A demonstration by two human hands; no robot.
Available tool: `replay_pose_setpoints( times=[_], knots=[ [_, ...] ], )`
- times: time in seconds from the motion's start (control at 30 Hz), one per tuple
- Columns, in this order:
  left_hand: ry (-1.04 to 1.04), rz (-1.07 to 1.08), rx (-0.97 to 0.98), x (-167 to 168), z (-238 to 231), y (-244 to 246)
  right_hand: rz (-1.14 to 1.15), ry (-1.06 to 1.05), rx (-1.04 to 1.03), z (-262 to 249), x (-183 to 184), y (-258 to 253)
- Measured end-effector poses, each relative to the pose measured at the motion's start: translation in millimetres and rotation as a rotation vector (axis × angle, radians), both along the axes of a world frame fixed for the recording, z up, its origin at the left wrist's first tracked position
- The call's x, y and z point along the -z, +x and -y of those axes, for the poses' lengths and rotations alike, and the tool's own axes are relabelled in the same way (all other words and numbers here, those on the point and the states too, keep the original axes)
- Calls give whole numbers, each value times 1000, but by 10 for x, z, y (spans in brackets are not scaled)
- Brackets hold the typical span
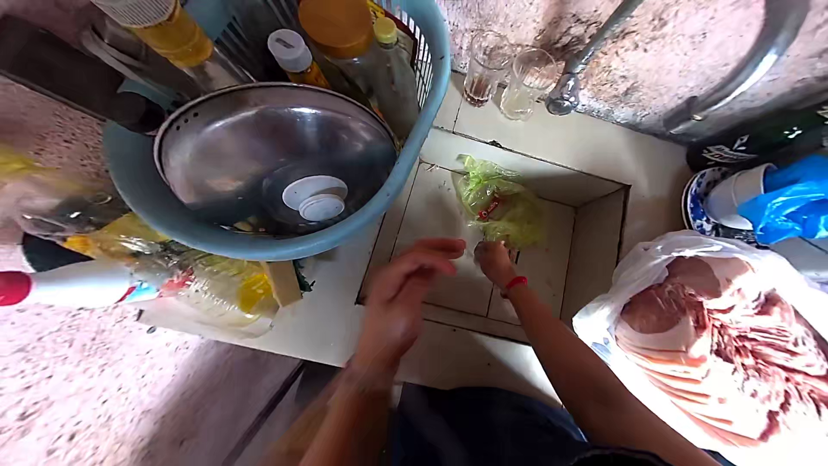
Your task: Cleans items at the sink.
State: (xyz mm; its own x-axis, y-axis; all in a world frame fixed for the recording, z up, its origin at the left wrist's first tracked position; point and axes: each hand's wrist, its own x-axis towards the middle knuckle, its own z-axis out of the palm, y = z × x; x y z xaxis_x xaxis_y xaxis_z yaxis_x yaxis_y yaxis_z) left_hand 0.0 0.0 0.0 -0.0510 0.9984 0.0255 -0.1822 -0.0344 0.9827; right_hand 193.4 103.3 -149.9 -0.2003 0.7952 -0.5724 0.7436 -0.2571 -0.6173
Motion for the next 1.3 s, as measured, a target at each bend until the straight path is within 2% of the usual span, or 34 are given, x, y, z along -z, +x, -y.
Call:
replay_pose_setpoints(
  times=[0.1, 0.17, 0.2, 0.27, 0.33, 0.4, 0.47, 0.57, 0.7, 0.83, 0.93, 1.03, 1.1, 1.23, 1.3],
  knots=[
    [-668, 105, 56, 686, -222, 415, 10, 65, 63, 75, -130, 56],
    [-942, 238, 57, 1068, -313, 620, 11, 56, 64, 171, -235, 3],
    [-1012, 286, 55, 1190, -343, 706, 6, 53, 67, 233, -271, -42],
    [-1057, 409, 19, 1261, -425, 913, -11, 41, 90, 331, -318, -137],
    [-966, 701, 0, 1311, -437, 997, 19, 49, 65, 379, -309, -194],
    [-874, 798, -24, 1422, -414, 997, 50, 93, -46, 366, -270, -198],
    [-891, 829, -122, 1493, -388, 986, 90, 66, -159, 360, -197, -197],
    [-992, 722, -262, 1490, -405, 971, 201, 0, -176, 460, -227, -219],
    [-899, 501, -136, 1571, -404, 979, 273, -45, -110, 473, -285, -156],
    [-966, 464, -218, 1567, -427, 1028, -51, -18, -124, 446, -150, 10],
    [-950, 324, -169, 1518, -435, 1056, -221, -55, -47, 563, -111, 116],
    [-932, 170, -146, 1568, -554, 900, -333, -159, 28, 642, -224, 316],
    [-898, 25, -126, 1559, -659, 666, -300, -193, 27, 688, -291, 452],
    [-936, -455, -56, 1654, -792, 185, -43, -186, -38, 875, -178, 664],
    [-960, -555, -50, 1761, -823, 46, 88, -234, -99, 930, -123, 710]
  ],
)
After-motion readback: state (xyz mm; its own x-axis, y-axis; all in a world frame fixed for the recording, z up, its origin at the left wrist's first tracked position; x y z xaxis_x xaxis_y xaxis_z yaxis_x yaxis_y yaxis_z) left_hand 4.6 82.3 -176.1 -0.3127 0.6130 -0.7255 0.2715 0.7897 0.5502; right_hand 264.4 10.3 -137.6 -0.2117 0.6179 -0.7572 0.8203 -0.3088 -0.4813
